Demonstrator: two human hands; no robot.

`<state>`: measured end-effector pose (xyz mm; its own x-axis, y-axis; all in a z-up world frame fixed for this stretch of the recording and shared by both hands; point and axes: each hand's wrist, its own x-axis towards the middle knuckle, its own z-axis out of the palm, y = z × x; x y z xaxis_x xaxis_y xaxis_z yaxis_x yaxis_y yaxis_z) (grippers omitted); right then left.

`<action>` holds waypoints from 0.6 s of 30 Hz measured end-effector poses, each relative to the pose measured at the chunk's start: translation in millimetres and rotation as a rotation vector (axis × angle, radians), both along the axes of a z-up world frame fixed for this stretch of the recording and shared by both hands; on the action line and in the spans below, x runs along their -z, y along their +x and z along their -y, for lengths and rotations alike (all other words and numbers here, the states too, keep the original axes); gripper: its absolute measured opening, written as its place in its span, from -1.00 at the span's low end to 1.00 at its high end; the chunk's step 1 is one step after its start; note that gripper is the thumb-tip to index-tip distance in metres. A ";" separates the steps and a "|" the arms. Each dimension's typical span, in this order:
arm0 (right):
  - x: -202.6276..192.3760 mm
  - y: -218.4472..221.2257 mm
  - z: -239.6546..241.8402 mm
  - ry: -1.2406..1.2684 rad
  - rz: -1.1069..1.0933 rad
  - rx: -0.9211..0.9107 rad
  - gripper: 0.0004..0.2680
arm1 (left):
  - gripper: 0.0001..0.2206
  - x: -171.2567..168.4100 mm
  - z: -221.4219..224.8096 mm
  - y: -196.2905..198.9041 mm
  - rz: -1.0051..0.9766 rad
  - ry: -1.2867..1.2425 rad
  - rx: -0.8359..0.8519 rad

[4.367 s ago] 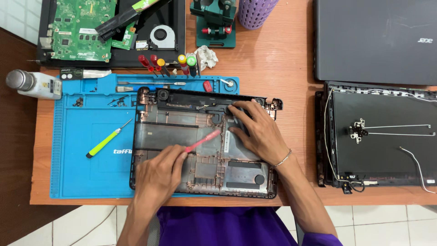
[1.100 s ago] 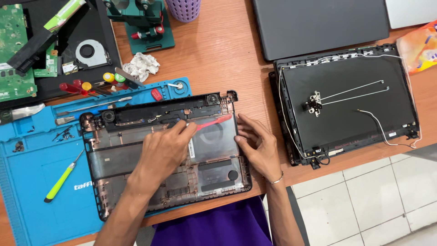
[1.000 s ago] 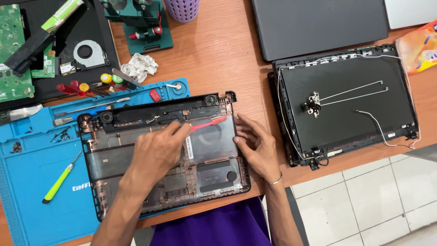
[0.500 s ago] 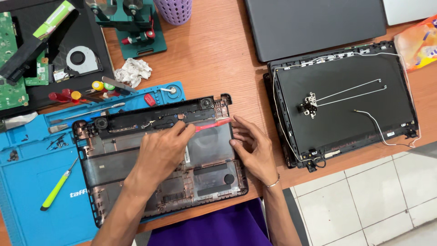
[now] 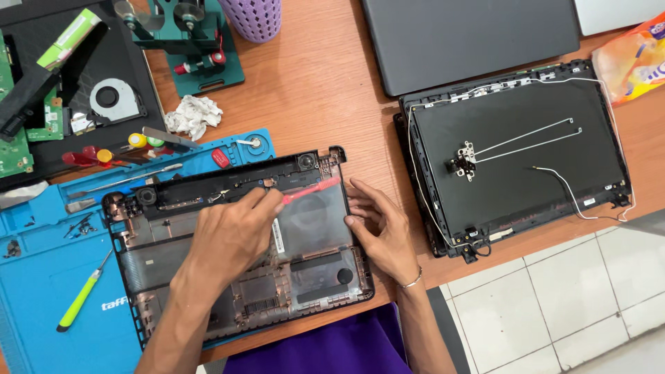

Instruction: The person cleans the internal components of a disassembled laptop using a small brush by hand, moving the brush across the bottom casing and various internal plastic parts.

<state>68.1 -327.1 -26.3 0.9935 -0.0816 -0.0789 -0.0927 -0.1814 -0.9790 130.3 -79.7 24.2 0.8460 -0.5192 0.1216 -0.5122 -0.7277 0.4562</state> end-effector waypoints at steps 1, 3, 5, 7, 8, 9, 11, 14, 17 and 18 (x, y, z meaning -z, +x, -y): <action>-0.3 -0.3 0.3 -0.006 0.002 0.000 -0.55 | -0.94 -0.8 0.5 0.3 -0.018 0.005 0.015; -0.4 -0.6 -0.3 -0.018 0.002 0.003 -0.55 | -0.92 -0.5 2.9 3.3 -0.013 0.009 0.012; -1.2 -1.1 -0.9 -0.016 -0.005 0.003 -0.55 | -0.90 -0.4 4.6 5.1 -0.007 0.016 0.014; -2.6 -1.6 -1.2 0.000 -0.021 -0.003 -0.54 | -0.90 -0.7 4.0 5.1 -0.001 0.028 0.019; -3.1 -1.7 -1.3 -0.002 -0.019 -0.005 -0.53 | -0.89 -0.1 4.1 4.8 0.002 0.023 0.024; -3.4 -1.3 -1.1 -0.005 -0.016 -0.007 -0.53 | -0.88 0.8 4.4 4.9 0.006 0.017 0.029; -3.2 -1.1 -0.5 0.006 -0.003 -0.010 -0.52 | -0.87 3.7 6.2 4.8 -0.023 0.026 0.042; -0.9 -1.5 -0.4 0.043 -0.003 -0.007 -0.50 | -0.89 5.2 7.5 3.7 -0.067 0.007 0.051; 1.4 -1.1 -0.2 0.075 -0.038 0.010 -0.48 | -0.92 0.8 5.8 3.6 -0.026 -0.070 0.026; 2.0 -1.4 0.5 0.084 -0.035 0.007 -0.47 | -0.92 -0.7 4.7 3.1 -0.031 -0.047 0.007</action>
<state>66.8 -327.6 -28.3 0.9895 -0.0799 -0.1203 -0.1278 -0.0979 -0.9870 133.4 -84.4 25.0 0.8461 -0.5195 0.1195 -0.5021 -0.7016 0.5056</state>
